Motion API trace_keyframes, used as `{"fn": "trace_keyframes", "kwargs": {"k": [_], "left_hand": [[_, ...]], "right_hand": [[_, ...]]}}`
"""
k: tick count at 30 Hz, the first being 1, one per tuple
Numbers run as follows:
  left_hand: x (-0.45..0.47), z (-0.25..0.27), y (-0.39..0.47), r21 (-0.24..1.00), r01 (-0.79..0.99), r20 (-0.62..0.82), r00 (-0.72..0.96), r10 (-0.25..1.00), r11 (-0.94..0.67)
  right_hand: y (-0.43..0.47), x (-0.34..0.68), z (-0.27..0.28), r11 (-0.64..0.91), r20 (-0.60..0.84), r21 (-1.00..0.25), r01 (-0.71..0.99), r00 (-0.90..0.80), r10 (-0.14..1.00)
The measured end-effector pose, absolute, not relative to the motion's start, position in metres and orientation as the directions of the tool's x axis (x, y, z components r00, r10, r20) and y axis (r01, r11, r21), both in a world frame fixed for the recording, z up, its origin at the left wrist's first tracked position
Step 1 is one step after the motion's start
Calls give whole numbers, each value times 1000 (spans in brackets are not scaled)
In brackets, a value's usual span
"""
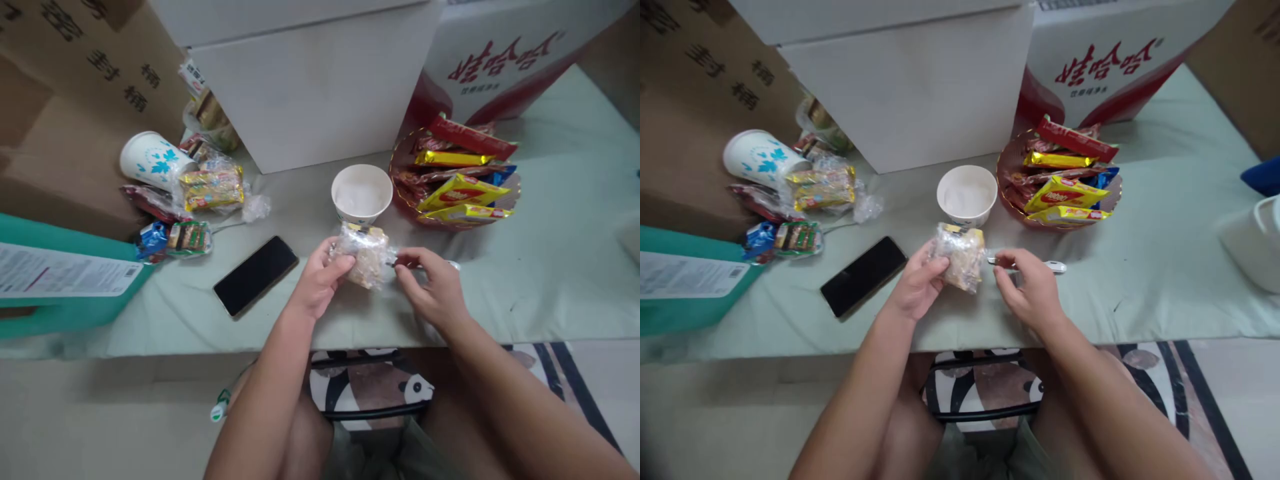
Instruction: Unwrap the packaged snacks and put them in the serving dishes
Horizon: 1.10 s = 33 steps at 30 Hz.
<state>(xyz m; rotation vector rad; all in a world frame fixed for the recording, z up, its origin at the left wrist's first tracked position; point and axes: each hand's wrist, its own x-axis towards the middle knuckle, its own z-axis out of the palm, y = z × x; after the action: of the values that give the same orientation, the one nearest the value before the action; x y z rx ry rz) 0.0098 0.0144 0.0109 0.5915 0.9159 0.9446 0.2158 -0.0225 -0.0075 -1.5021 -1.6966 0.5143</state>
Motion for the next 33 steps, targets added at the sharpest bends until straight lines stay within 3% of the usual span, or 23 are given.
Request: {"fn": "trace_keyframes", "kwargs": {"k": [2,5,7,9,12,14,17,19,22,26,33], "left_hand": [[9,12,13,764,-448,-409,221,886,464],[6,12,12,775,-450,-421,157,893,444],[4,11,12,788,-436,-426,126,896,436],[3,9,13,804,-414,-420,114,900,427],[3,6,15,834,-387,-399,71,914,393],[4,4,16,856,-369,-377,32,926,361],[6,2,18,865,-349,-365,59,929,361],[9,2,18,854,-346,-372,117,921,389],[14,-1,17,893,-291,-311,152,938,343],[20,-3,13,983,-80,-153,169,974,168],[26,-5,9,998,52,-50,188,981,40]], "right_hand": [[-25,227,-10,227,361,-551,803,-16,932],[-24,241,-18,131,287,-299,945,-41,957],[-22,247,-21,59,208,-197,979,-17,978],[-21,249,-20,55,157,-172,984,-28,987],[-24,244,-11,65,112,-267,961,-36,993],[-28,237,-2,18,65,-435,900,11,998],[-35,224,8,-9,-15,-738,675,-4,1000],[-38,216,13,16,-23,-838,546,-63,998],[-38,208,15,18,-32,-870,493,-93,995],[-35,206,13,-23,-75,-878,479,-88,993],[-33,210,14,-15,-68,-876,483,-93,993]]}}
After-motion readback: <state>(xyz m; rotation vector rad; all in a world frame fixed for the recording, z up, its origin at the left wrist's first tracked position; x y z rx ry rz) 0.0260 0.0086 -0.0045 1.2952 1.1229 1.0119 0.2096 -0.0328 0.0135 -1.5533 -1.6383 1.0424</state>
